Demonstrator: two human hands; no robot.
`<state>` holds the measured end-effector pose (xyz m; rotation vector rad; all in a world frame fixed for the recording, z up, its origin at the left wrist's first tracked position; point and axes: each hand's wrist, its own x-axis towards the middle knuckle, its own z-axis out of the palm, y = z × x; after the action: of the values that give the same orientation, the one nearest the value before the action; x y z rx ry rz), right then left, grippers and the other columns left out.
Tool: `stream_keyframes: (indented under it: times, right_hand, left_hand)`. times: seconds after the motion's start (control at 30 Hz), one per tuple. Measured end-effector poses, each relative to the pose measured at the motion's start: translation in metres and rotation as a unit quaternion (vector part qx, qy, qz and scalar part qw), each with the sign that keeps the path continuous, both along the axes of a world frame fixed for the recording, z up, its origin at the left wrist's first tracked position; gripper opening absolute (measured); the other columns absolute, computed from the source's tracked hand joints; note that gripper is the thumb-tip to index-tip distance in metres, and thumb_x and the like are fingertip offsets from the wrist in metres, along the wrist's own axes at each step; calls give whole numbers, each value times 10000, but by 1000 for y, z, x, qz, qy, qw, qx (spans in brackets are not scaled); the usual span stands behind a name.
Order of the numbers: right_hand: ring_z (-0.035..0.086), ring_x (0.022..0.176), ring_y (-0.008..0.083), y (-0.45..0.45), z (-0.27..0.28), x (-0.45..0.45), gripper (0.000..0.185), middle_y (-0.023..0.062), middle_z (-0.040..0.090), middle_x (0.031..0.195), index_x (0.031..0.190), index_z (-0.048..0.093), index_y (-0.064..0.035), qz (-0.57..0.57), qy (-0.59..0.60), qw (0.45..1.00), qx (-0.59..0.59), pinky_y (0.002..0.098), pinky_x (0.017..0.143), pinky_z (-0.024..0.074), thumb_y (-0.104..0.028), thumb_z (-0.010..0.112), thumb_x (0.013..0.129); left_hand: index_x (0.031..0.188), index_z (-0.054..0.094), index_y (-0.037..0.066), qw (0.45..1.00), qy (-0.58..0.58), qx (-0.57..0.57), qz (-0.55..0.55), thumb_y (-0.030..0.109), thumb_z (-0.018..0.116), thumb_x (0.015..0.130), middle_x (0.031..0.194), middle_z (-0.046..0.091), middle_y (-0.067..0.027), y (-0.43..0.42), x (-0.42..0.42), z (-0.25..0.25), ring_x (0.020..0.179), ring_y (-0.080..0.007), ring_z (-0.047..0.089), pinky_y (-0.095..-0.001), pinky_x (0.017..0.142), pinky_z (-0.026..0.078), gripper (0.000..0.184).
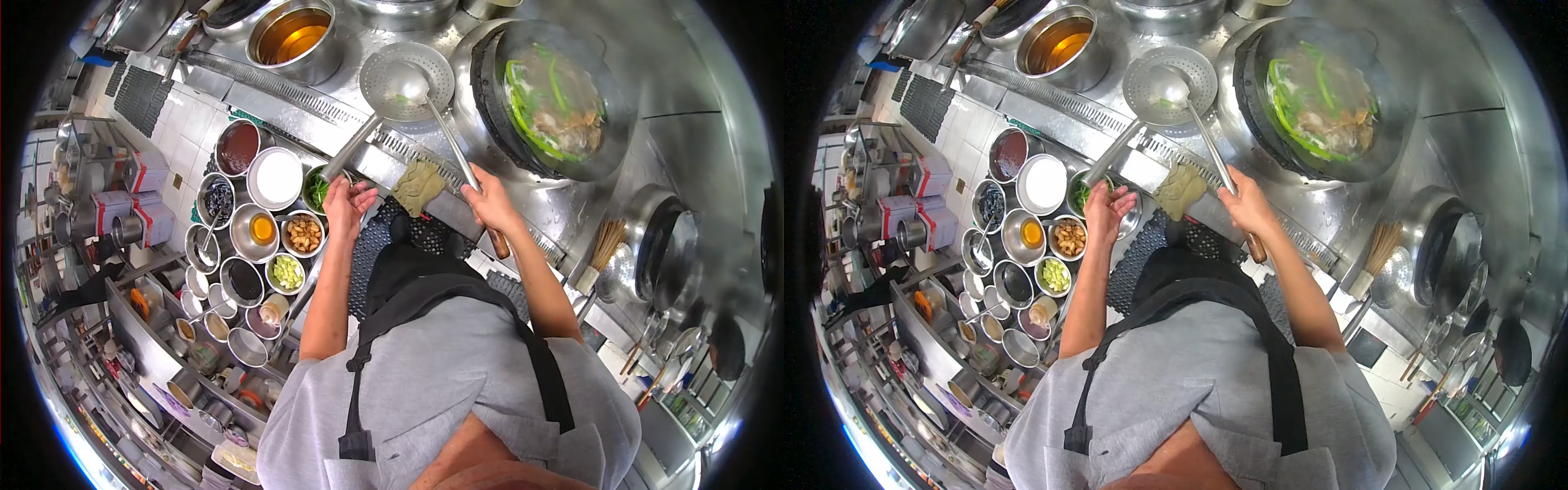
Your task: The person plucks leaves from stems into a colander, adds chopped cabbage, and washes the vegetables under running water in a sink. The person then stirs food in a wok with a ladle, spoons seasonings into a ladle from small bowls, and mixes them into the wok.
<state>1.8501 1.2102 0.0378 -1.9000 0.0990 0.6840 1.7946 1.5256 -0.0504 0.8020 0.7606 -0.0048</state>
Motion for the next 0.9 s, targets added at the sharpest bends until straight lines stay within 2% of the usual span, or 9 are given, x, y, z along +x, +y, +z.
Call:
stream_keyframes:
  times: [0.2,0.23,0.37,0.47,0.53,0.6,0.73,0.83,0.9]
  right_hand:
    - [447,439,81,15,-14,2,430,-4,481,695,1432,497,-81,-43,120,970,205,296,426,434,-119,575,1011]
    - [433,436,72,15,-15,5,420,-11,470,693,1426,492,-76,-45,139,961,235,290,428,432,-127,571,1017]
    - [402,436,52,19,-35,2,358,-33,433,687,1374,498,-63,-72,222,911,340,276,432,420,-171,562,1039]
    - [396,447,32,16,-28,-2,324,-46,423,685,1354,510,-55,-105,255,872,404,249,423,387,-182,544,1057]
    - [401,449,21,9,-33,-5,315,-49,453,700,1343,515,-39,-124,308,792,513,230,441,389,-164,541,1055]
    - [403,445,11,-2,-28,-12,325,-53,464,706,1364,505,-33,-115,328,736,581,216,440,379,-150,520,1061]
    - [380,402,0,-40,21,-52,442,-63,435,690,1518,388,-37,-67,293,724,621,208,381,340,-140,427,1090]
    - [351,370,3,-86,70,-77,521,-63,418,678,1585,284,-50,-50,222,735,639,217,342,322,-153,416,1091]
    - [366,360,12,-122,97,-93,554,-60,403,643,1578,285,-39,-94,168,796,574,217,324,317,-185,456,1072]
  left_hand:
    - [1447,185,66,989,-3,111,103,85,620,967,1096,605,-267,7,4,14,797,-378,713,-432,699,613,648]
    - [1524,40,134,990,-10,105,89,65,641,951,1105,595,-252,13,5,17,811,-376,705,-430,703,597,833]
    - [1579,-63,213,992,-55,88,74,76,655,955,1132,613,-245,32,13,11,882,-377,692,-458,784,585,961]
    - [1379,247,147,988,-49,91,114,93,641,977,1091,643,-263,66,18,-31,964,-376,706,-464,824,614,566]
    - [1207,495,32,991,-35,93,93,183,603,1008,1063,668,-257,66,18,-5,893,-333,721,-393,755,648,273]
    - [1132,579,-24,998,-19,7,-53,269,572,1019,977,691,-218,74,14,8,844,-296,728,-355,735,651,314]
    - [1186,594,-29,971,40,-29,-234,311,631,958,1009,713,-206,23,32,48,772,-279,721,-342,690,636,411]
    - [1019,571,32,953,37,36,-298,139,686,914,808,630,-86,-12,55,33,577,-169,565,-289,521,482,189]
    - [999,568,16,951,-24,77,-300,80,662,888,753,589,-64,-14,58,26,527,-147,533,-274,466,429,158]
